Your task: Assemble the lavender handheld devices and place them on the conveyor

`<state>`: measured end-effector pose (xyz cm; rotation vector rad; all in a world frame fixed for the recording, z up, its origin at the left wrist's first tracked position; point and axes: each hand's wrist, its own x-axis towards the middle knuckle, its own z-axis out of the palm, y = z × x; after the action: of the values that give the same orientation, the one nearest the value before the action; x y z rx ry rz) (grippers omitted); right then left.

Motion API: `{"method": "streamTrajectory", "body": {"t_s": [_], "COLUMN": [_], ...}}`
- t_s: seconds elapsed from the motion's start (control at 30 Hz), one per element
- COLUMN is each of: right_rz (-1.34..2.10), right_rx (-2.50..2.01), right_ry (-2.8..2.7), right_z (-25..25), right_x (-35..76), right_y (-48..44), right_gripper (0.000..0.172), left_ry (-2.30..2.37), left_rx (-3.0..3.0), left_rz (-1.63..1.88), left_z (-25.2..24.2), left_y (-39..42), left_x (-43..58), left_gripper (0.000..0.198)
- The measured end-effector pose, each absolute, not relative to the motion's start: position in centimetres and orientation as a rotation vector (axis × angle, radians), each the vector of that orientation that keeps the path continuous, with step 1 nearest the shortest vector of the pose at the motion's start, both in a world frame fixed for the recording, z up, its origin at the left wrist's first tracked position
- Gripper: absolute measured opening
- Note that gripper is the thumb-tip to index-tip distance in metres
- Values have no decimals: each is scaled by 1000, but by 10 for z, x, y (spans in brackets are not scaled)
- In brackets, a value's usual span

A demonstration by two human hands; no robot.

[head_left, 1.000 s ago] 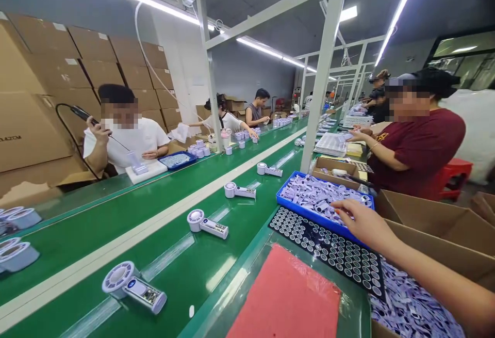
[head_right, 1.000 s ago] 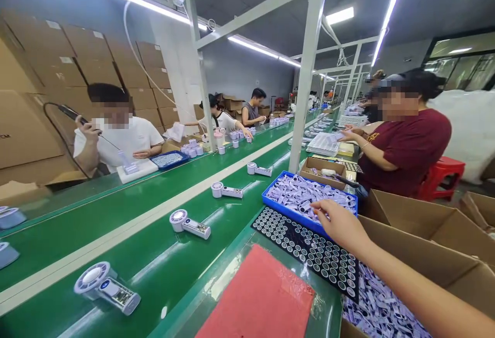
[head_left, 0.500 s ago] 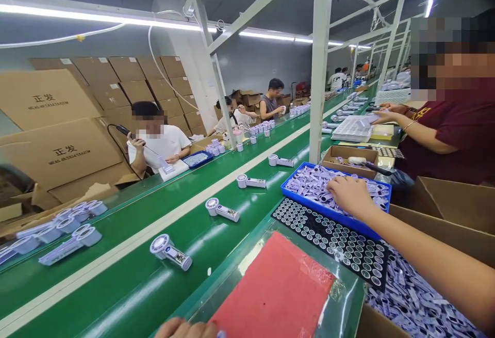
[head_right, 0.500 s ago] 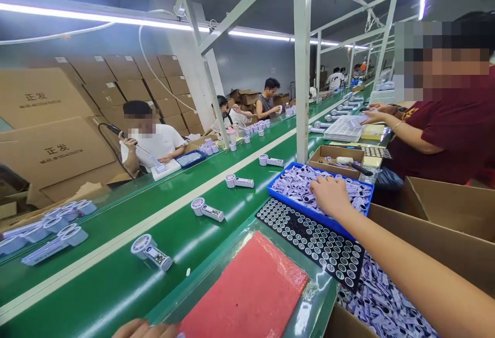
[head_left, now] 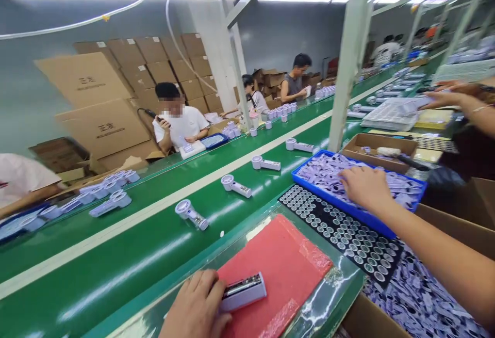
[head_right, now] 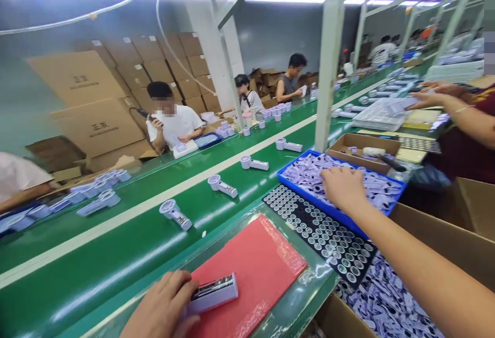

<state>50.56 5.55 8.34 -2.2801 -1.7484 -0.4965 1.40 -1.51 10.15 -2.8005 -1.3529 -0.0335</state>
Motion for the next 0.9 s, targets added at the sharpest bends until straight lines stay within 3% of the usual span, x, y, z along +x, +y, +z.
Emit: {"method": "streamTrajectory", "body": {"t_s": [0.17,0.3,0.47,0.57,0.67,0.83,0.9], "right_rz": [-90,389,668,804,872,648,563], "right_rx": [-1812,-1413,-1182,-1146,-1160,-1246,-1259], "right_ry": [-1846,-1908,-2060,-2071,-2106,-2182,-2183], "right_z": [73,71,76,75,72,68,67], "right_x": [447,369,285,256,237,218,216], "right_y": [30,-1,-24,-30,-34,-41,-43], "right_gripper": [19,26,34,29,22,19,21], "left_ry": [-1641,-1493,-1516,-1512,-1444,-1396,-1431], "left_rx": [-2896,-2904,-2997,-3033,-3085,-3077,-3021], "left_rz": [-34,-141,-368,-521,-779,-946,-964], "left_z": [111,107,96,89,85,79,77], "left_y": [-45,-45,-29,-26,-27,-31,-33], "left_x": [16,13,11,9,7,8,11], "left_gripper": [28,21,40,46,53,18,13]}}
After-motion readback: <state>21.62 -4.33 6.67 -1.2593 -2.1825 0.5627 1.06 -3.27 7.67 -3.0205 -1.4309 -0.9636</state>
